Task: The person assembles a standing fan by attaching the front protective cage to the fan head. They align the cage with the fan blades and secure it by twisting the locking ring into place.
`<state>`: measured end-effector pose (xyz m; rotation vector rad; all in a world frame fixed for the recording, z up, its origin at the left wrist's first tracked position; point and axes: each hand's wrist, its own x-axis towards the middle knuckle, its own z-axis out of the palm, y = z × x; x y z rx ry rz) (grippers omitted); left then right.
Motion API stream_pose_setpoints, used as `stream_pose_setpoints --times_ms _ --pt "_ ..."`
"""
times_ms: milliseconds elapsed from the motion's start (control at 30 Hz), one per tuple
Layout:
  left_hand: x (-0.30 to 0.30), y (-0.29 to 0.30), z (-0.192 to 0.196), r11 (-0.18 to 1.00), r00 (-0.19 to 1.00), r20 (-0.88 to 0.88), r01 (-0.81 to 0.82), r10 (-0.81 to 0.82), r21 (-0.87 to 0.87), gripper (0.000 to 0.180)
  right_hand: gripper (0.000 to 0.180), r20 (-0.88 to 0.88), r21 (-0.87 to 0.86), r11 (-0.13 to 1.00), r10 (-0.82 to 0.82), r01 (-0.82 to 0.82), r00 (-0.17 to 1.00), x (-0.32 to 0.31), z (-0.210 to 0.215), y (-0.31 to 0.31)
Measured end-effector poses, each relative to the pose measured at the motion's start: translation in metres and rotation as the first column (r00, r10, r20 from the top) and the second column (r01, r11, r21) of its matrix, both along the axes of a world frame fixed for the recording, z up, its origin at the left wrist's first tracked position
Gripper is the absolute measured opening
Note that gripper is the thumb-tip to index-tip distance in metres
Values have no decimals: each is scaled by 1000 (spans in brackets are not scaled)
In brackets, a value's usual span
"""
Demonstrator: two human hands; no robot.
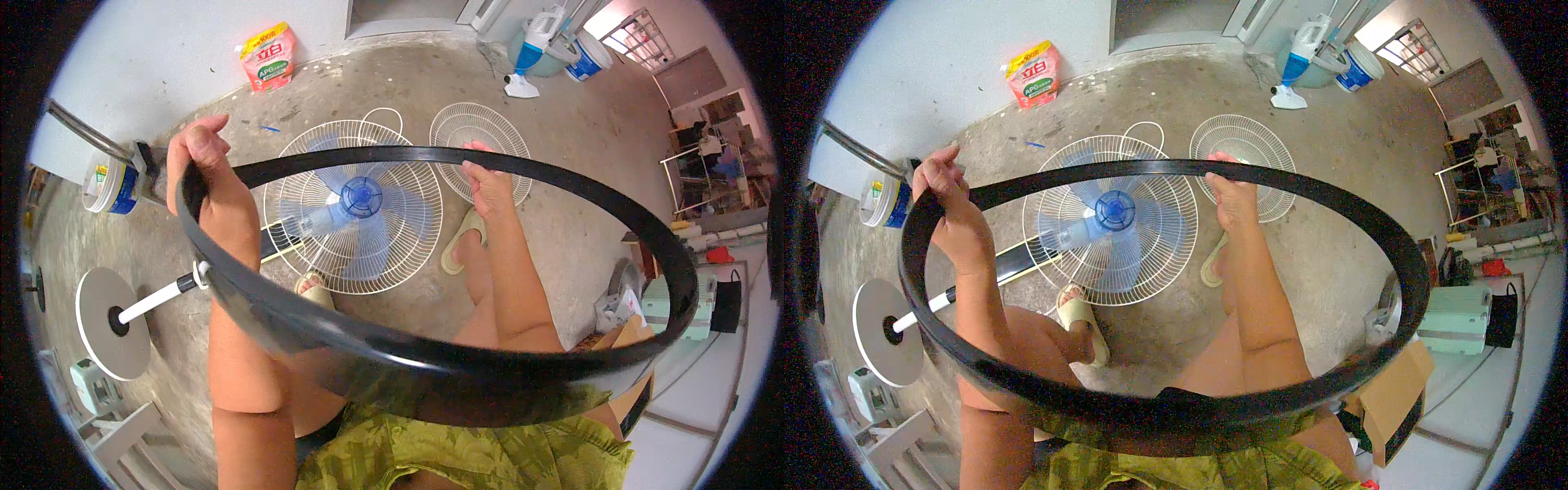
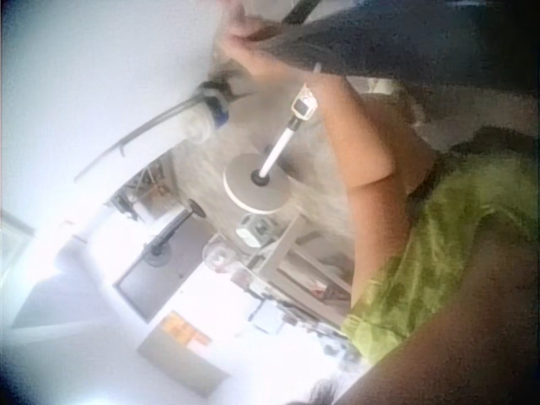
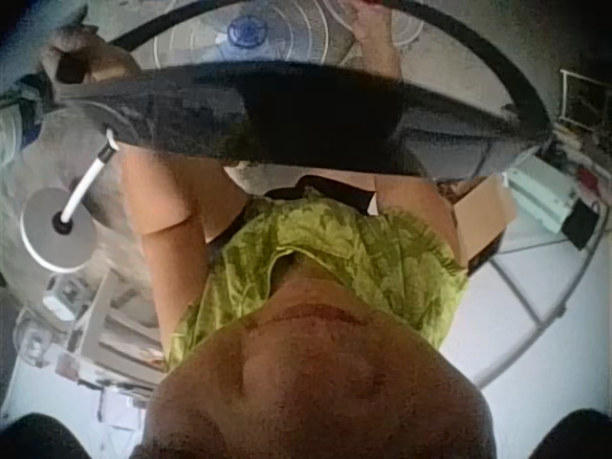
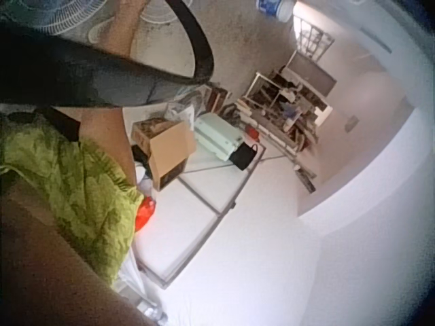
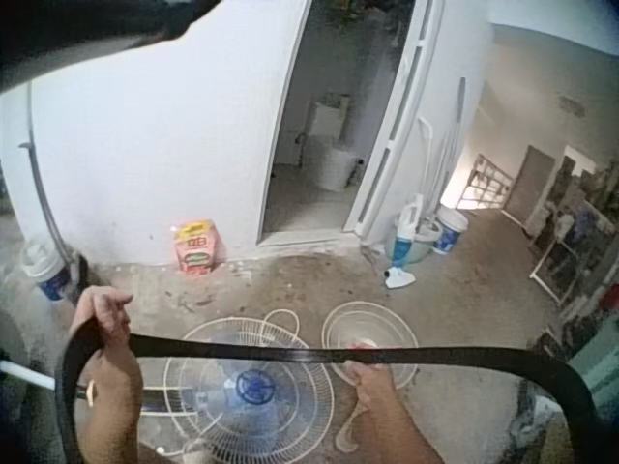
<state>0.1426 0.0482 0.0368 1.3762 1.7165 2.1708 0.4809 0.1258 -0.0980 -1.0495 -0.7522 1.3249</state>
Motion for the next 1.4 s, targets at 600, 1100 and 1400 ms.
stream_pose_setpoints --times_ms 600,1100,1400 --pt "-26 24 -29 995 981 167 98 -103 36 49 30 271 214 963 -221 165 937 -21 25 -5" --pt "-49 27 -33 925 684 629 337 -371 179 74 28 334 258 956 -226 142 915 -32 47 -16" --pt "-55 20 -28 862 664 550 385 -506 328 77 28 240 322 920 -307 223 921 -35 50 -15"
